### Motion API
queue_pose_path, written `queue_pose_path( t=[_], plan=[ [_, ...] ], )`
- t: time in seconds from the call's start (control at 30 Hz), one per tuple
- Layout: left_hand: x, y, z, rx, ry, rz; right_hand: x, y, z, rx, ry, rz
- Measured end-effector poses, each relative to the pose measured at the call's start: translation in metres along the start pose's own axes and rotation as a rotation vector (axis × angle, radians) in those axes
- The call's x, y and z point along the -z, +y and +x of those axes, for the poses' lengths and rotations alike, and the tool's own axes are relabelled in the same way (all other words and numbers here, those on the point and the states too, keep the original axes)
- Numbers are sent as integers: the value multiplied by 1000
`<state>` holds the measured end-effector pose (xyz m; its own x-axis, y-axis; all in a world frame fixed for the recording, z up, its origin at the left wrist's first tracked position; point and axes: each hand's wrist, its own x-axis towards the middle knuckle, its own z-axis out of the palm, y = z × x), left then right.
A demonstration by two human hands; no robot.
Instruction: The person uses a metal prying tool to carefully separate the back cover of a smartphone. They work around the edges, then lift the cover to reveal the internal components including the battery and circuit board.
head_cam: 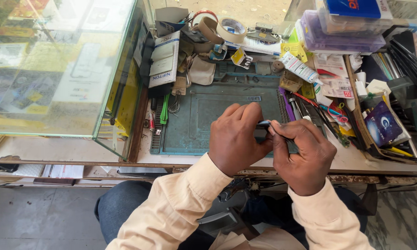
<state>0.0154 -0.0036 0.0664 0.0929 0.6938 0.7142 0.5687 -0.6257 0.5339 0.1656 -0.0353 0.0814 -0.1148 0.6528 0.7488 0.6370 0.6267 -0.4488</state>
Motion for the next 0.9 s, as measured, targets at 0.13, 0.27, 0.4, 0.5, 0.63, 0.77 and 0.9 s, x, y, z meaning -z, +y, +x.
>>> queue_pose_path(
  t=[0.13, 0.27, 0.4, 0.5, 0.63, 0.77, 0.9],
  plan=[
    [-4, -5, 4, -22, 1, -2, 4, 2, 8, 44, -60, -72],
    [-10, -13, 9, -51, 25, -31, 10, 11, 19, 79, -123, -108],
    [-18, -14, 9, -103, 64, -76, 12, 20, 15, 24, -52, -82],
    [-24, -13, 7, 85, 86, -192, 12, 26, 2, -60, -8, -8],
    [-35, -8, 3, 109, 49, -203, 3, 37, -13, -153, 118, 67],
    [-42, -8, 1, 87, 45, -207, 0, 40, -22, -210, 176, 4],
    [-45, -10, -1, -11, 71, -215, 5, 41, -20, -125, 139, -20]
  ],
)
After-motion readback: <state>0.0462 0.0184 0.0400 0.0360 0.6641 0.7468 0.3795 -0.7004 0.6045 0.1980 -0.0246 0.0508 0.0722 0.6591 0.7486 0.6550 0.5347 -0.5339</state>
